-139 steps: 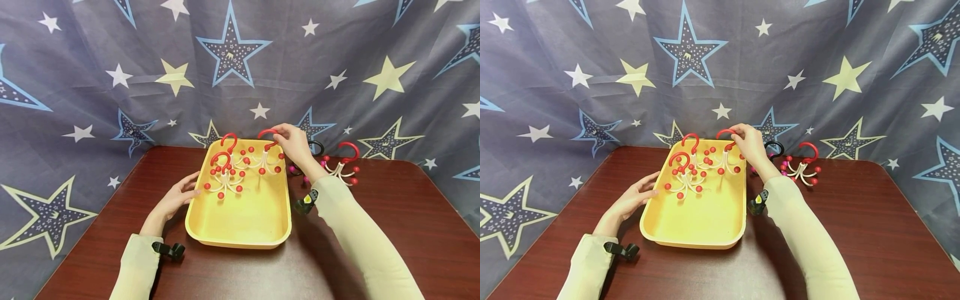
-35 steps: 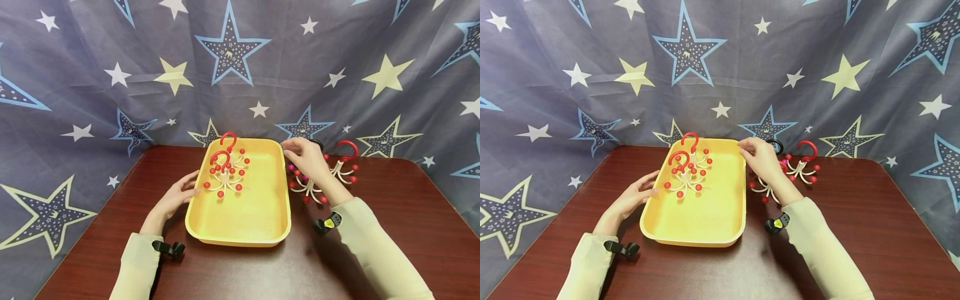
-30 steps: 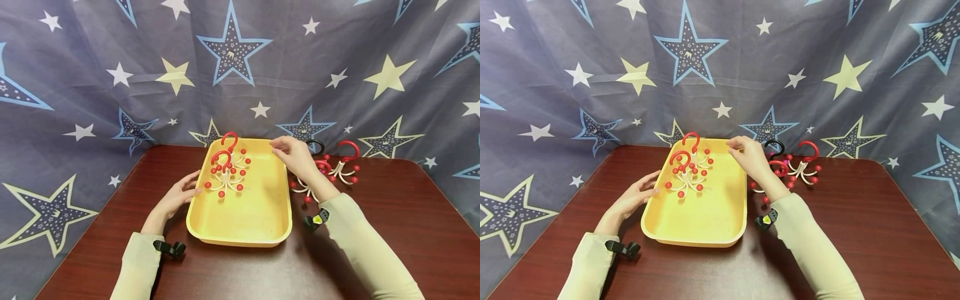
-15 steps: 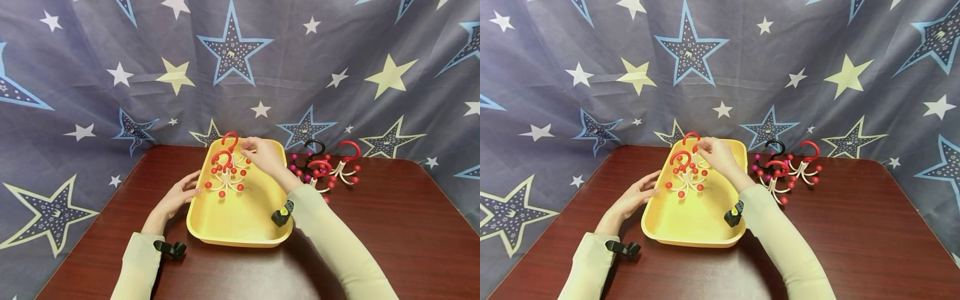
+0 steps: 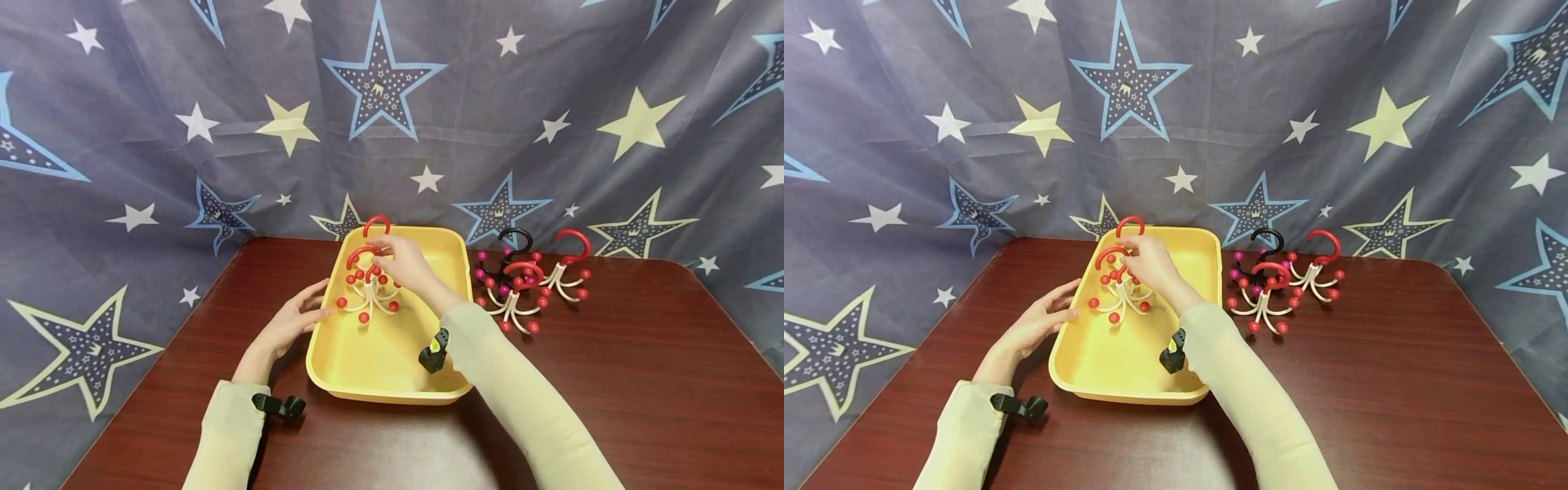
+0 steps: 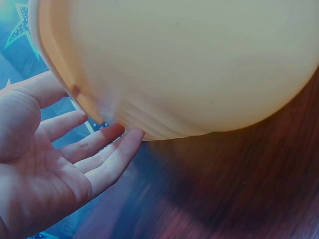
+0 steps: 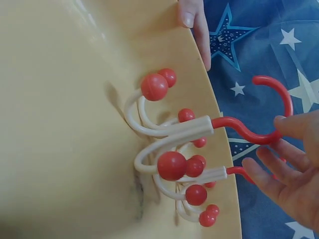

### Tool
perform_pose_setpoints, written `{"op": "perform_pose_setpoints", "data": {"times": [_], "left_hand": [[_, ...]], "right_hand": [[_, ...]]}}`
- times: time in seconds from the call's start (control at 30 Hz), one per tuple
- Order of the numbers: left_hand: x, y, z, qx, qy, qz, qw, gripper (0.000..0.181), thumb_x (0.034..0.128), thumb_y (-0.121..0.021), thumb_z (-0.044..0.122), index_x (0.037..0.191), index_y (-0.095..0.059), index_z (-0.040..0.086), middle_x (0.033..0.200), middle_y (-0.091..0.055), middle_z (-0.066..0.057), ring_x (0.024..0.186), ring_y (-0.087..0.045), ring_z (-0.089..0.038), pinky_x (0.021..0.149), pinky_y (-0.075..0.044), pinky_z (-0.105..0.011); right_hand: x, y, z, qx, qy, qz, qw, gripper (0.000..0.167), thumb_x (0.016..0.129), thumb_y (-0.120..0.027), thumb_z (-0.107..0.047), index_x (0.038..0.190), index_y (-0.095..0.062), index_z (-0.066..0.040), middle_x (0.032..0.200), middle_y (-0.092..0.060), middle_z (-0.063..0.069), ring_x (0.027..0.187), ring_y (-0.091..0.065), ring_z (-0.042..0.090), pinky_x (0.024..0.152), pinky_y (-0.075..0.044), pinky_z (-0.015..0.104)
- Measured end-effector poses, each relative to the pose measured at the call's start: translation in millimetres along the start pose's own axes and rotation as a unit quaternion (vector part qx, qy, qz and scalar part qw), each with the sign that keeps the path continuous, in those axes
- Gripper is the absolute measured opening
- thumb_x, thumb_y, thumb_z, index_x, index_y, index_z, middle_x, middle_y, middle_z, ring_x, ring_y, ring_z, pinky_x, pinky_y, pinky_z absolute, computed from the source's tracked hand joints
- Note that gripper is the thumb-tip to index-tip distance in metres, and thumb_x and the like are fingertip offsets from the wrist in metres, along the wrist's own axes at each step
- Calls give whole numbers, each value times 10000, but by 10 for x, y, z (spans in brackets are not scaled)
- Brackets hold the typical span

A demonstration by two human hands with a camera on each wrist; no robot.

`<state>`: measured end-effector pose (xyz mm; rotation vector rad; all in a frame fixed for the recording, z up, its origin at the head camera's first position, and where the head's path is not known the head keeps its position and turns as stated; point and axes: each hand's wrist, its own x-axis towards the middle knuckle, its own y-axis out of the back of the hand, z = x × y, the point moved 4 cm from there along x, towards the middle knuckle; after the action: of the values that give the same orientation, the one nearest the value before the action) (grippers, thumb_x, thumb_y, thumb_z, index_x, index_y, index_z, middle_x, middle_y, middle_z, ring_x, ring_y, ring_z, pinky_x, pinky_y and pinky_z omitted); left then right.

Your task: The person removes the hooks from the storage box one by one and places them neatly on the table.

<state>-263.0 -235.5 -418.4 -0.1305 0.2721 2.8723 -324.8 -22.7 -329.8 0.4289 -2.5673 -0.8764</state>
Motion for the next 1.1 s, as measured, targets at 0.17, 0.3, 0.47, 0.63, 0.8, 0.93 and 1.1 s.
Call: {"op": "perform_pose_setpoints", "data": {"times": [0.17, 0.3, 0.47, 0.63, 0.8, 0.93, 1.1], "left_hand": [[8, 6, -20, -44, 24, 12, 10000, 681, 912, -584, 127, 1493, -231, 149, 1422, -388, -255, 1066, -607, -209, 815, -543, -293], [6, 6, -17, -61, 28, 5, 10000, 686, 909, -589, 134, 1494, -231, 153, 1420, -390, -254, 1085, -600, -229, 819, -543, -296], [2, 3, -9, -66, 30, -8, 10000, 685, 912, -581, 123, 1496, -224, 150, 1424, -385, -256, 1108, -586, -250, 821, -542, -292], [4, 3, -8, -75, -3, -19, 10000, 678, 913, -576, 115, 1494, -228, 147, 1426, -386, -256, 1114, -579, -267, 820, -541, -291], [1, 8, -3, -52, 4, -13, 10000, 678, 913, -581, 130, 1494, -231, 148, 1429, -383, -253, 1101, -589, -250, 821, -541, -290], [2, 8, -4, -44, 14, -5, 10000, 670, 918, -574, 124, 1494, -233, 149, 1432, -380, -252, 1097, -593, -254, 817, -542, -286], [4, 5, -4, -49, 18, -4, 10000, 673, 917, -577, 128, 1494, -231, 150, 1433, -378, -254, 1104, -589, -268, 816, -542, -284]], "right_hand": [[-6, -30, -31, -172, -36, 113, 9998, 239, 891, -605, -82, 1126, -651, -82, 1076, -686, 79, 997, -651, 231, 828, -527, 317], [-15, -26, -61, -151, -8, 183, 9997, 180, 894, -601, -76, 1062, -665, -70, 993, -696, 85, 956, -657, 226, 807, -524, 306], [-41, -5, -68, -53, -43, 161, 9998, 152, 903, -594, -82, 1038, -663, -67, 971, -698, 79, 911, -656, 208, 753, -522, 272], [-89, 75, -78, 212, -39, 230, 9995, 148, 911, -588, -93, 1038, -660, -68, 970, -693, 81, 865, -656, 194, 683, -533, 233], [-147, 202, -120, 216, 118, 396, 9989, 153, 908, -599, -120, 1040, -667, -87, 969, -704, 65, 879, -657, 183, 691, -518, 245], [-194, 305, -158, 215, 205, 477, 9984, 153, 911, -597, -134, 1045, -664, -100, 987, -702, 54, 898, -655, 181, 676, -519, 254], [-266, 437, -196, 544, 324, 527, 9966, 158, 915, -589, -116, 1053, -653, -76, 1004, -694, 91, 884, -657, 201, 683, -541, 271]]}}
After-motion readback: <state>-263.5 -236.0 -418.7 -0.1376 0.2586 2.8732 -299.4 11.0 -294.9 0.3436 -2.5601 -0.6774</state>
